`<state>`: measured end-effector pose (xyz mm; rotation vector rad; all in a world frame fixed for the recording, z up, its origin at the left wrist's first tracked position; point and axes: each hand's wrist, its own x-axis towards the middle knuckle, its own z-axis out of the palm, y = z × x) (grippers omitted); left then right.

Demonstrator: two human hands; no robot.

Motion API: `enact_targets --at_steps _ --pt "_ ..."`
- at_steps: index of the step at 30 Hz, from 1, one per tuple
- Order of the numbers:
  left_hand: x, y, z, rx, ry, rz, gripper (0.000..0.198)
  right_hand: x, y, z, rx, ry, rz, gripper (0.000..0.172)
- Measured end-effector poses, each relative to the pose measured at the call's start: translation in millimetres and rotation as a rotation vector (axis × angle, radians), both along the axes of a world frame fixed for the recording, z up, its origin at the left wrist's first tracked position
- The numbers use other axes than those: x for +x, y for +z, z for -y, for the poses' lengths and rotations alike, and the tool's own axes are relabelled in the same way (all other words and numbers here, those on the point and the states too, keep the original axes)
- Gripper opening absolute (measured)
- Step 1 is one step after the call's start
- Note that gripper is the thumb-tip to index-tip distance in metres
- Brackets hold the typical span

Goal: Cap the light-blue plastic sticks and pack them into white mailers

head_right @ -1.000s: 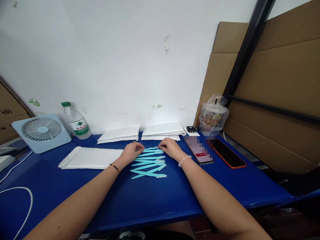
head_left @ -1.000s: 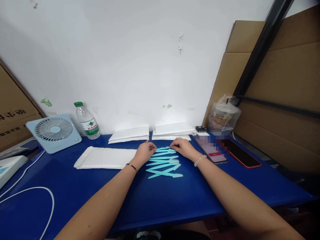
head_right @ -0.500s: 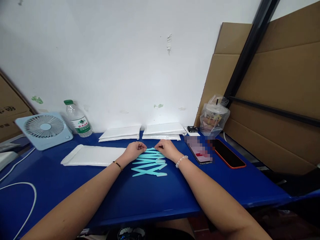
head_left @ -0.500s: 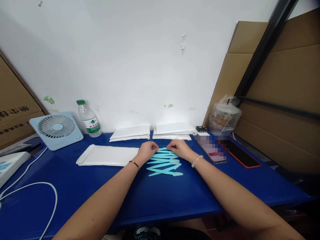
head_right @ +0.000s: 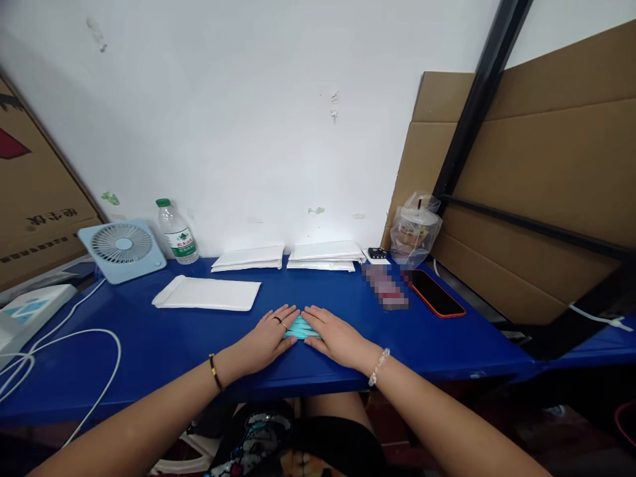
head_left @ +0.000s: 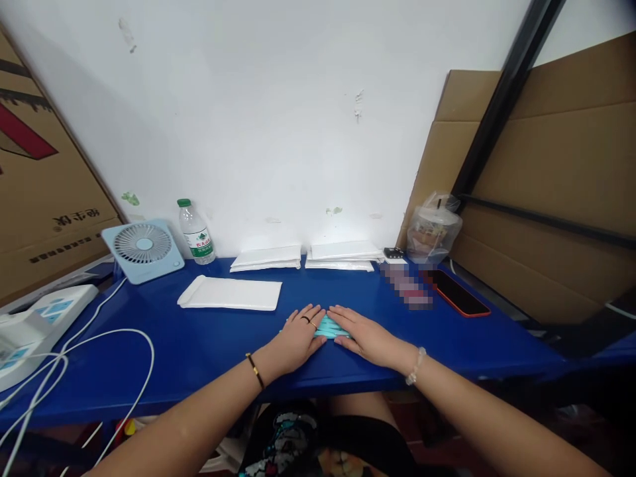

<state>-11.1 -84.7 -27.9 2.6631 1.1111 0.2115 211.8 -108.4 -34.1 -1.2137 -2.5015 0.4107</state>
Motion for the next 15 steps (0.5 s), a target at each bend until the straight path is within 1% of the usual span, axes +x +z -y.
enact_targets --at_steps 2,5,7,9,11,13,14,15 --pt "-1 -3.8 25 0.074 0.011 0.037 0.049 -4 -2.5 20 0.060 -0.036 -0.030 0.049" --pt "2 -3.4 51 0.154 0.014 0.080 0.055 -9 0.8 41 0.131 -0.048 -0.048 0.038" --pt "4 -0.1 58 0.187 0.022 0.096 0.058 -12 5.7 46 0.171 -0.041 -0.041 0.032" --pt "7 3.9 59 0.204 0.023 0.094 0.059 -13 10.2 49 0.207 -0.032 -0.016 0.029" --pt "8 6.4 58 0.222 0.011 0.073 0.068 -14 12.7 51 0.247 -0.023 0.015 0.028" --pt "9 6.0 60 0.264 0.008 0.033 0.082 -16 11.8 56 0.293 -0.020 0.054 0.030" --pt "10 4.4 63 0.295 0.014 0.007 0.085 -17 9.9 60 0.320 -0.024 0.077 0.031" --pt "11 2.1 66 0.330 0.026 -0.022 0.082 -18 7.0 64 0.350 -0.030 0.101 0.033"
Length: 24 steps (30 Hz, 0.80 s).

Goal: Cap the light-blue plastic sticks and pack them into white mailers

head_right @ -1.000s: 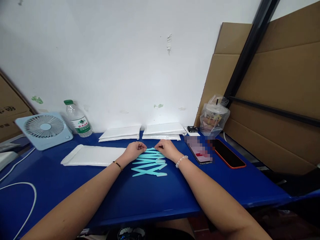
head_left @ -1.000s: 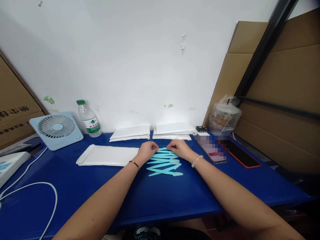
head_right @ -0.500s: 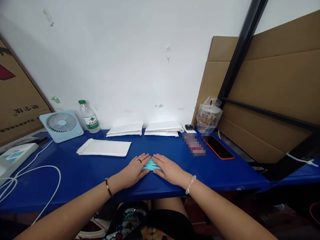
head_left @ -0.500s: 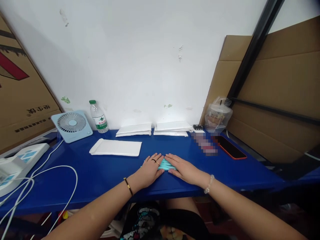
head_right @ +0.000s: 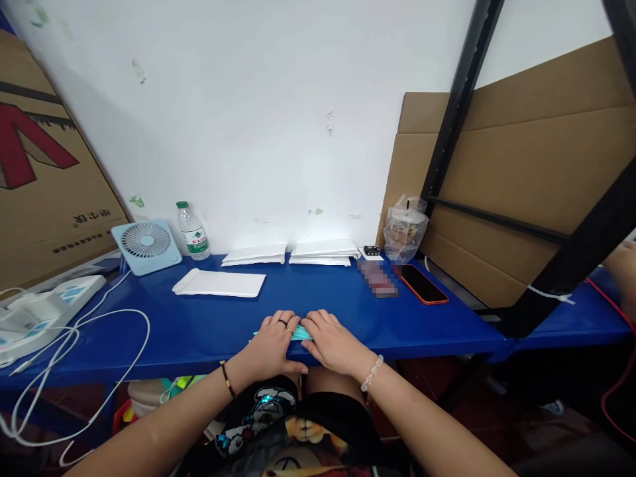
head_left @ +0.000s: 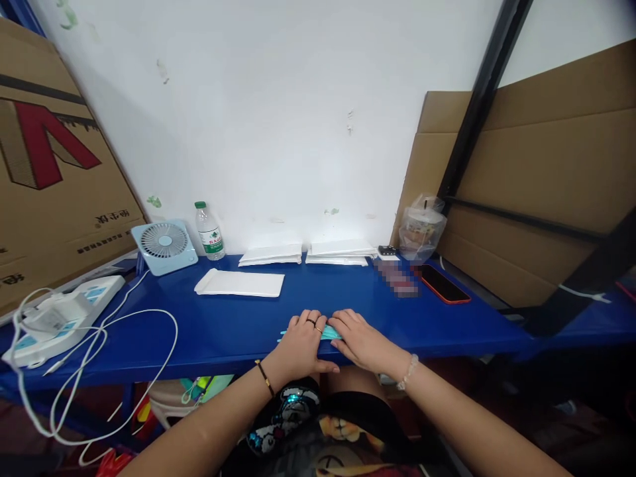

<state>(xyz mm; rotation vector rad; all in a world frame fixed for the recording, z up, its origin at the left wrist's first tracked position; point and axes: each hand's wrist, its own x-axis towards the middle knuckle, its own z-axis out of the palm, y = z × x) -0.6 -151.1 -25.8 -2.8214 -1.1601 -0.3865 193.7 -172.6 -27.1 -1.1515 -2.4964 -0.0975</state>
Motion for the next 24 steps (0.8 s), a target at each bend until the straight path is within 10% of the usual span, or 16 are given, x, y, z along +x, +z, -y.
enact_targets --at_steps 9,17,24 --pt "4 -7.9 23 0.064 0.045 -0.150 0.017 -3 -11.1 28 0.088 0.015 0.139 0.017" --pt "6 46.6 -14 -0.526 -0.217 0.183 0.026 17 76.7 -9 -0.331 0.150 0.019 0.016" --pt "36 14.7 26 -1.250 -0.257 0.948 0.039 19 136.6 -2 -0.350 0.190 -0.479 0.039"
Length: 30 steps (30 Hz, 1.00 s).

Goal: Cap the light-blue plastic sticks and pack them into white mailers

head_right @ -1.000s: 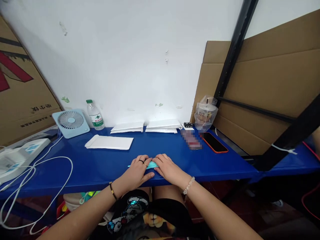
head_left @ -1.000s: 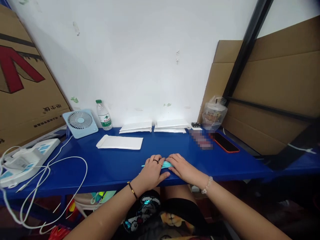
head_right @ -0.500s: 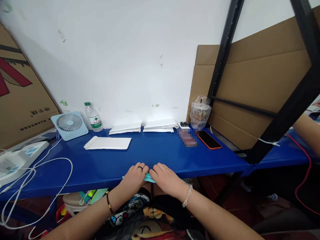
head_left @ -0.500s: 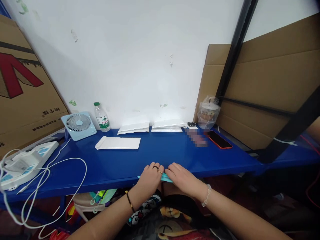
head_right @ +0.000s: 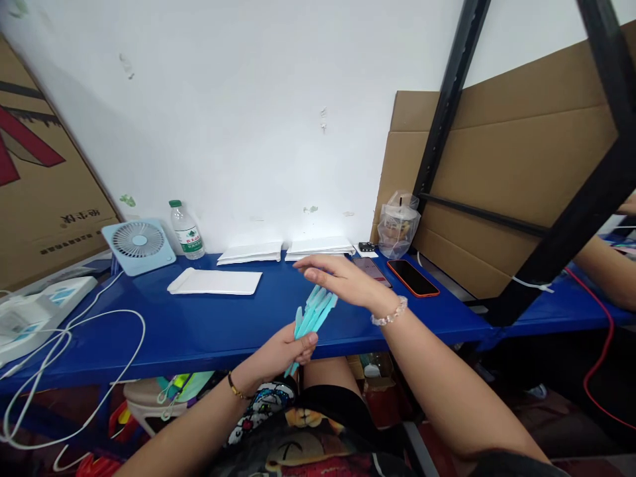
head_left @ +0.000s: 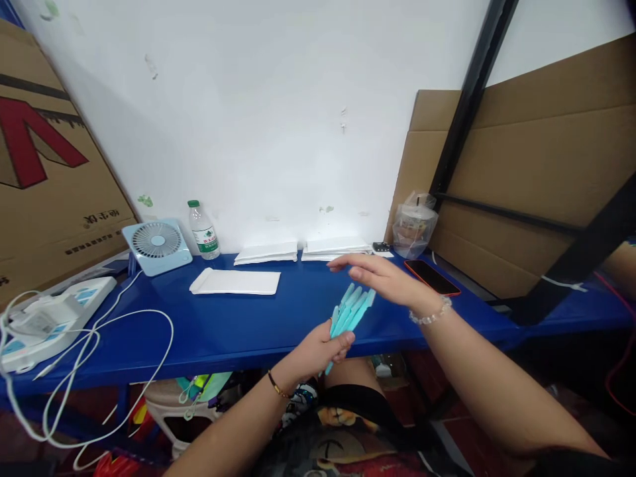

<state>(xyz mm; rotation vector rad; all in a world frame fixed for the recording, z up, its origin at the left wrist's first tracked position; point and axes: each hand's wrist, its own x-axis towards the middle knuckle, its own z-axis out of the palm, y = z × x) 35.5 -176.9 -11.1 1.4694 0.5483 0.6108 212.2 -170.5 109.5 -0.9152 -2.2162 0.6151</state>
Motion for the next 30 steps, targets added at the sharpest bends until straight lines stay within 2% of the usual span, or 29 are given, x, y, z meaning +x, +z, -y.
enact_targets --at_steps 2,4,7,9,11,12,14,16,18,19,21,23,24,26,28,30 --pt "7 -10.8 15 -0.144 -0.038 0.076 0.040 -11 -6.4 8 -0.062 0.101 -0.010 0.040" --pt "8 -15.4 24 -0.271 -0.068 0.124 0.039 -20 -19.1 13 -0.176 0.191 -0.003 0.041" --pt "1 -12.9 25 -0.453 -0.124 0.240 0.038 -26 -43.4 13 -0.272 0.114 -0.251 0.047" --pt "-5 -9.0 20 -0.567 -0.230 0.339 0.041 -30 -60.9 14 -0.352 0.077 -0.440 0.054" --pt "-9 -5.9 15 -0.669 -0.356 0.401 0.045 -39 -77.4 18 -0.520 0.178 -0.528 0.058" --pt "-10 -4.8 13 -0.707 -0.398 0.408 0.046 -44 -84.0 20 -0.631 0.262 -0.549 0.052" --pt "-10 -2.8 11 -0.700 -0.403 0.367 0.042 -53 -91.9 23 -0.741 0.324 -0.653 0.032" --pt "-12 0.1 7 -0.522 -0.339 0.264 0.038 -53 -91.2 19 -0.738 0.261 -0.810 0.028" --pt "-22 4.6 -4 -0.166 -0.174 0.083 0.050 -42 -84.8 8 -0.654 0.113 -0.978 0.031" --pt "-30 7.2 -13 0.050 -0.044 -0.040 0.057 -32 -81.6 1 -0.585 0.026 -1.046 0.030" --pt "-51 11.6 -40 0.474 0.331 -0.337 0.068 -10 -79.6 -13 -0.370 -0.173 -1.106 0.025" --pt "-75 13.7 -72 0.714 0.525 -0.670 0.071 8 -87.3 -22 -0.183 -0.354 -1.064 0.022" --pt "-85 13.8 -87 0.753 0.580 -0.838 0.078 14 -94.6 -25 -0.150 -0.423 -1.037 0.022" --pt "-101 12.6 -112 0.748 0.611 -1.071 0.089 20 -112.4 -26 -0.215 -0.491 -0.981 0.025" --pt "-109 11.2 -125 0.713 0.528 -1.182 0.089 19 -127.5 -25 -0.318 -0.490 -0.948 0.027" --pt "-111 10.9 -125 0.707 0.435 -1.193 0.082 17 -134.4 -21 -0.332 -0.475 -0.975 0.026"
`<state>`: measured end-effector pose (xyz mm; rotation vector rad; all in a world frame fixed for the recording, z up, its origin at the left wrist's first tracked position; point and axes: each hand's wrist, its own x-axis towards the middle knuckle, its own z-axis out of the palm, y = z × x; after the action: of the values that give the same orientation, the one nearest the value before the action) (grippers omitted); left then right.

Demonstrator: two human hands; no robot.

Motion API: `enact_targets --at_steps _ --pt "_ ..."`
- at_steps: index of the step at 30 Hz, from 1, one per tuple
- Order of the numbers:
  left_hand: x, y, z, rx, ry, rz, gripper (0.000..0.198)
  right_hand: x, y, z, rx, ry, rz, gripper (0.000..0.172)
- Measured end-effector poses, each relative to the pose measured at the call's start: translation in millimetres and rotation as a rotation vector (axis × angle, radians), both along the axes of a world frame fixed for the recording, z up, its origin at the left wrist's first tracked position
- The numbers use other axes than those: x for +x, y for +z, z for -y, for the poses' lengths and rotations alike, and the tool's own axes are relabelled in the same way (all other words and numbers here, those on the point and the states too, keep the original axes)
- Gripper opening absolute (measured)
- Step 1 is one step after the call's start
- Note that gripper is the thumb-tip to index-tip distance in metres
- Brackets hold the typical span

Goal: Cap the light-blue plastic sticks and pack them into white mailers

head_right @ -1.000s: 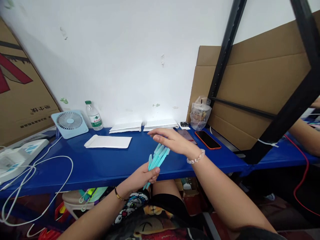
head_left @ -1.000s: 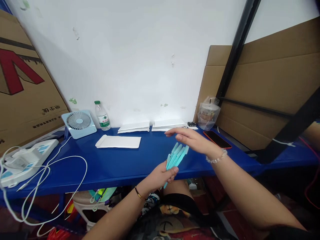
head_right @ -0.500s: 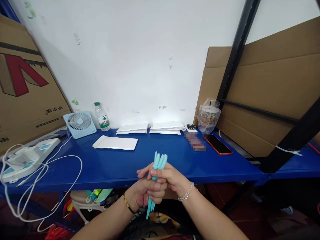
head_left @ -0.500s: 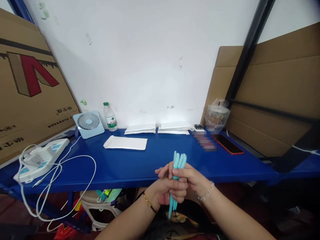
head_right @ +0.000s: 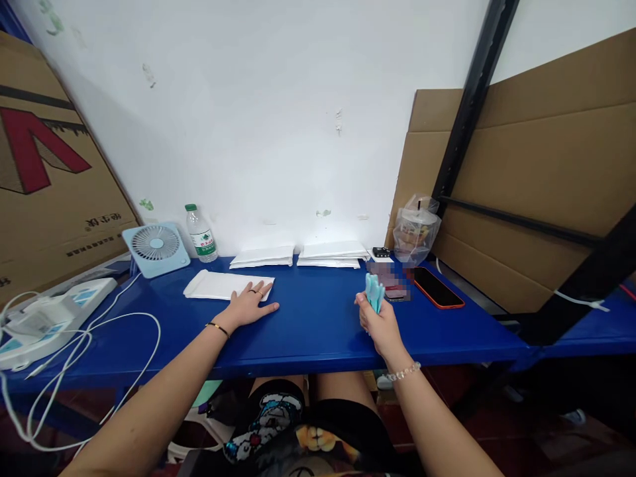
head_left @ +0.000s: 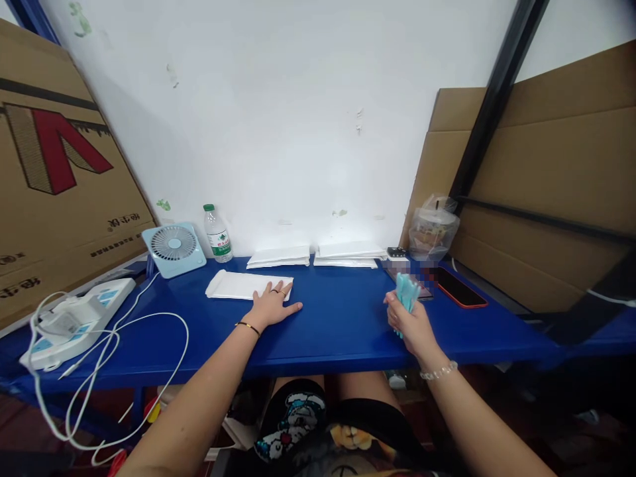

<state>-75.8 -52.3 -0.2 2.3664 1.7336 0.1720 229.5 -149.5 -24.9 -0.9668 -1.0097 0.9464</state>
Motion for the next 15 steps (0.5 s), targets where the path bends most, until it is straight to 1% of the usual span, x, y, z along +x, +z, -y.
enact_targets --at_steps 2,4,7,9,10,12,13,14,15 --pt "-1 0.8 10 -0.003 -0.075 0.038 0.077 -2 1.0 4 0.030 -0.015 -0.045 0.026" --pt "-4 2.0 23 0.028 -0.135 0.132 0.073 -3 5.2 7 0.022 0.000 -0.089 0.026" --pt "-13 4.0 41 0.017 -0.144 0.292 0.060 -4 8.0 10 -0.003 0.068 -0.146 0.026" --pt "-22 6.2 46 -0.011 -0.075 0.316 0.057 -5 6.3 11 -0.008 0.107 -0.175 0.025" --pt "-26 7.6 47 -0.001 -0.012 0.296 0.059 -5 4.9 11 -0.008 0.119 -0.187 0.025" --pt "-32 10.5 45 0.084 0.139 0.220 0.064 -5 2.0 11 -0.011 0.134 -0.201 0.025" --pt "-33 11.4 44 0.126 0.202 0.177 0.071 -5 0.8 10 -0.008 0.129 -0.200 0.025" --pt "-33 11.7 42 0.145 0.235 0.134 0.080 -5 -0.2 10 0.005 0.106 -0.193 0.025" --pt "-31 11.2 40 0.137 0.232 0.092 0.092 -5 -1.1 10 0.027 0.065 -0.180 0.026"
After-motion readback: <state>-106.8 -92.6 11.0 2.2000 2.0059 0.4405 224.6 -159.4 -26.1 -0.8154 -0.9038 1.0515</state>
